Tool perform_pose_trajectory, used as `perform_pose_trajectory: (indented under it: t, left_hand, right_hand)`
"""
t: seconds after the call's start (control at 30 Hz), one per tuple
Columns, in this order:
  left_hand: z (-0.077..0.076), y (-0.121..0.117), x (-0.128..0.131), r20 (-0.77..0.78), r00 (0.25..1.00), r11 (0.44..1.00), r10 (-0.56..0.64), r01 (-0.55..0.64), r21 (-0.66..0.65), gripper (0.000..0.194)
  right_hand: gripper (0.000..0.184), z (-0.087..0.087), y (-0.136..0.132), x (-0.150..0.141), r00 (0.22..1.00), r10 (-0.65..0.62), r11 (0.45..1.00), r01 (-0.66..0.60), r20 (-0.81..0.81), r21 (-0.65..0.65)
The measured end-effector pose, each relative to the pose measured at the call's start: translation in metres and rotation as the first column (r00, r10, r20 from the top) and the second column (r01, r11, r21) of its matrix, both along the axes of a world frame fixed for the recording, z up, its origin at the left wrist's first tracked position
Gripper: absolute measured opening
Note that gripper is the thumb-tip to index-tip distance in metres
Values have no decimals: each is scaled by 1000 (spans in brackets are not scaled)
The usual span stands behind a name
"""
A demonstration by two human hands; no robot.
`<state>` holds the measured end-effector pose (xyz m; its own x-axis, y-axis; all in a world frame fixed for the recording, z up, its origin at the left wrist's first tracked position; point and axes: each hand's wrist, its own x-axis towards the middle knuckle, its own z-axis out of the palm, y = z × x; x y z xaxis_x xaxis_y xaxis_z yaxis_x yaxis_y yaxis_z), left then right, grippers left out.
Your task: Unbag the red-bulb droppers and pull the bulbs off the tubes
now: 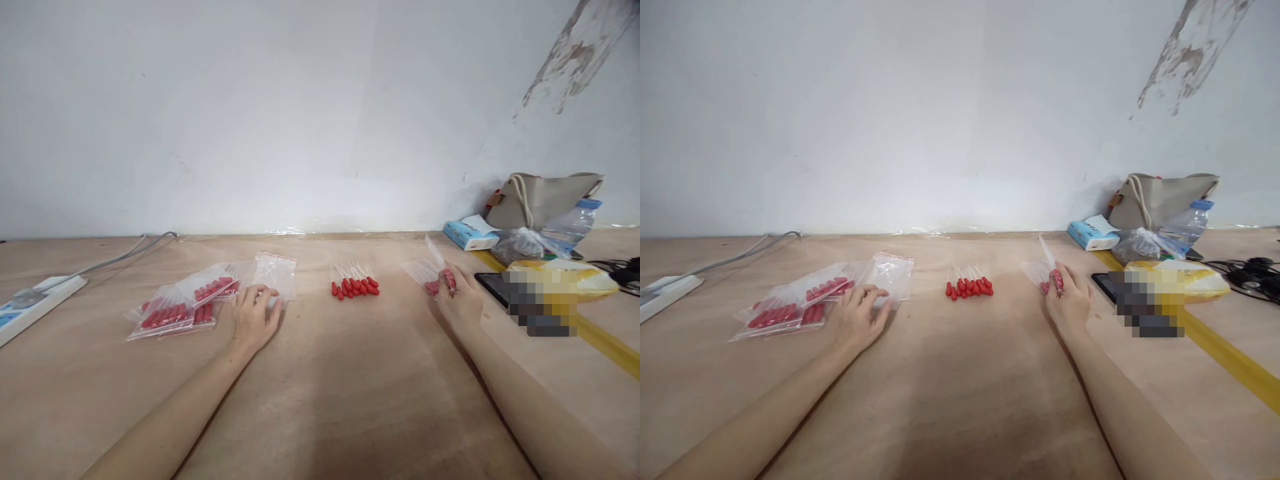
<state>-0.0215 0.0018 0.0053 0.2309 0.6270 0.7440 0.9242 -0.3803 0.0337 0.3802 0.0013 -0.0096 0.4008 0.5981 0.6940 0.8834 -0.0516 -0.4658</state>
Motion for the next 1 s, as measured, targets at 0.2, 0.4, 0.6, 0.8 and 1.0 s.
perform_pose_trajectory:
  t: [0.2,0.4,0.6,0.8,1.0]
  left_hand:
    - [-3,-20,8,36,977,973,-210,213,-91,15]
    - [2,-29,9,247,933,931,-263,312,-190,18]
    - [4,-54,23,220,813,648,-540,567,-508,45]
    - [2,-52,26,201,808,627,-554,563,-539,42]
    - [11,-49,31,302,787,600,-538,609,-519,34]
  right_hand:
    - [33,24,-30,-87,697,602,790,-590,-390,165]
    - [41,7,-47,-171,36,325,421,-900,-945,110]
    - [41,15,-43,-154,-201,209,120,-966,-957,229]
    - [53,15,-40,-133,-88,79,151,-984,-993,99]
    - [57,12,-39,-141,-57,62,297,-952,-996,73]
